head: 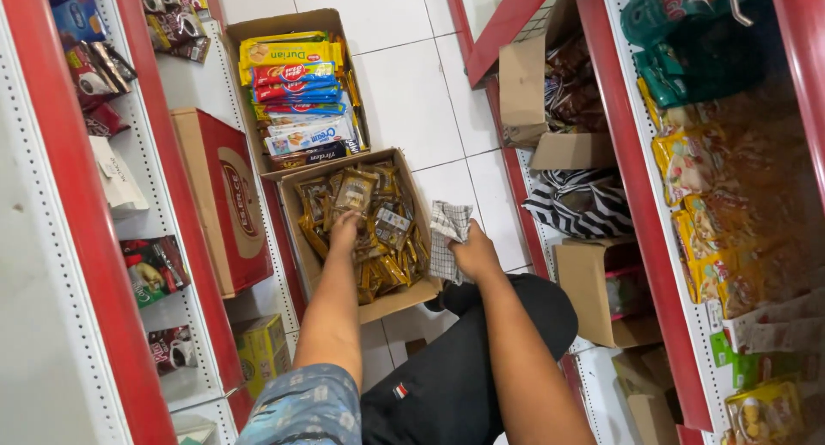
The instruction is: Remove small items from a box and arrange them neatly on a grocery store shelf.
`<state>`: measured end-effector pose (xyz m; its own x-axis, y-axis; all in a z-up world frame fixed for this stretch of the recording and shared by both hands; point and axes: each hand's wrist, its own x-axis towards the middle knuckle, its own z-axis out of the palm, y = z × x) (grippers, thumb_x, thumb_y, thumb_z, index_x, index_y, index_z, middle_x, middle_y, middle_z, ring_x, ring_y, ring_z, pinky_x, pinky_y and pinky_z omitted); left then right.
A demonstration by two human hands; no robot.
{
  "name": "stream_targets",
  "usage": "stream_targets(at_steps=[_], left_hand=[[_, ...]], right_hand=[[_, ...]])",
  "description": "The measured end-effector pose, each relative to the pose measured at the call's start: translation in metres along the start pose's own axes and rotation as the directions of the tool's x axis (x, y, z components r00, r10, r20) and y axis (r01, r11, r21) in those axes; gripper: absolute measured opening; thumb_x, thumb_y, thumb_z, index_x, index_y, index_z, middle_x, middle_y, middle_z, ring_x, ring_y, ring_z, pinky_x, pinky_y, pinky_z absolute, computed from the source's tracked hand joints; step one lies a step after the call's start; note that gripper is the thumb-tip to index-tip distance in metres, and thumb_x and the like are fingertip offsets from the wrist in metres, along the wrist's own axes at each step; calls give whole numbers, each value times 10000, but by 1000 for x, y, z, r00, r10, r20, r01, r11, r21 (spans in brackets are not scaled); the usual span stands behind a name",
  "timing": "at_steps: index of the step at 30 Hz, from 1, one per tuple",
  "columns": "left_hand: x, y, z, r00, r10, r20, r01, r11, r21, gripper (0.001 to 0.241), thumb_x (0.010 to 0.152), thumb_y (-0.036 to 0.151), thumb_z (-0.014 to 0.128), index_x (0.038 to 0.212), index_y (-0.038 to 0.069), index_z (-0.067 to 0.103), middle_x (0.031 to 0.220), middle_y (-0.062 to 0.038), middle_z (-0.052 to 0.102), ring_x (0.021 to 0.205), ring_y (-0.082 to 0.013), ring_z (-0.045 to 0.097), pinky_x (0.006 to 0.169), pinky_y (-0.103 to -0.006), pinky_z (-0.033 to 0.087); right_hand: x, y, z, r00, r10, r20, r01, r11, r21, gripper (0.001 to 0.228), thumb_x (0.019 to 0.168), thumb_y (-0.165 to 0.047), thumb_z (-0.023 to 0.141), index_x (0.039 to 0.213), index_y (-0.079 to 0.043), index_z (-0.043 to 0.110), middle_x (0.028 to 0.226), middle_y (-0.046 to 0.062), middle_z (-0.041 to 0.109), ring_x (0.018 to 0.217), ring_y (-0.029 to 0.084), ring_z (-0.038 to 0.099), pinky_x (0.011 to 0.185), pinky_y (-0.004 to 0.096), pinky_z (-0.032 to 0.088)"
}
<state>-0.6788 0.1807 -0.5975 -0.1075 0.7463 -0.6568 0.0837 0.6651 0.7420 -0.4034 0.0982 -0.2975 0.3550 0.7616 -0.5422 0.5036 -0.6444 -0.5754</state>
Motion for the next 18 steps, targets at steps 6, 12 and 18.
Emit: stream_targets(at_steps=[6,12,18], left_hand=[[-18,58,21,914,-400,-71,312,803,-508,591,986,358,757,1437,91,484,1473,-164,486,1287,-288,503,1107,-469,436],[-61,82,21,832,-417,-366,168,818,-550,507,863,95,788,1290,-57,559,1299,-209,657,1153,-317,670,1041,-424,550],[-139,69,10,963,-180,200,268,586,-765,850,802,-139,622,1563,146,375,1404,-218,562,1187,-307,638,957,-383,600]], right_hand=[[4,-11,0,999,15,41,-17,999,44,471,853,-235,746,1271,-83,594,1186,192,730,1145,351,685,964,407,509],[1,-11,-1,999,14,35,-16,999,38,449,871,-252,736,1259,-78,594,1178,189,732,1133,346,694,958,410,519],[-21,-8,-8,999,-34,-23,34,999,37,435,846,-259,756,1218,-77,624,1113,187,751,1058,338,731,916,405,550]])
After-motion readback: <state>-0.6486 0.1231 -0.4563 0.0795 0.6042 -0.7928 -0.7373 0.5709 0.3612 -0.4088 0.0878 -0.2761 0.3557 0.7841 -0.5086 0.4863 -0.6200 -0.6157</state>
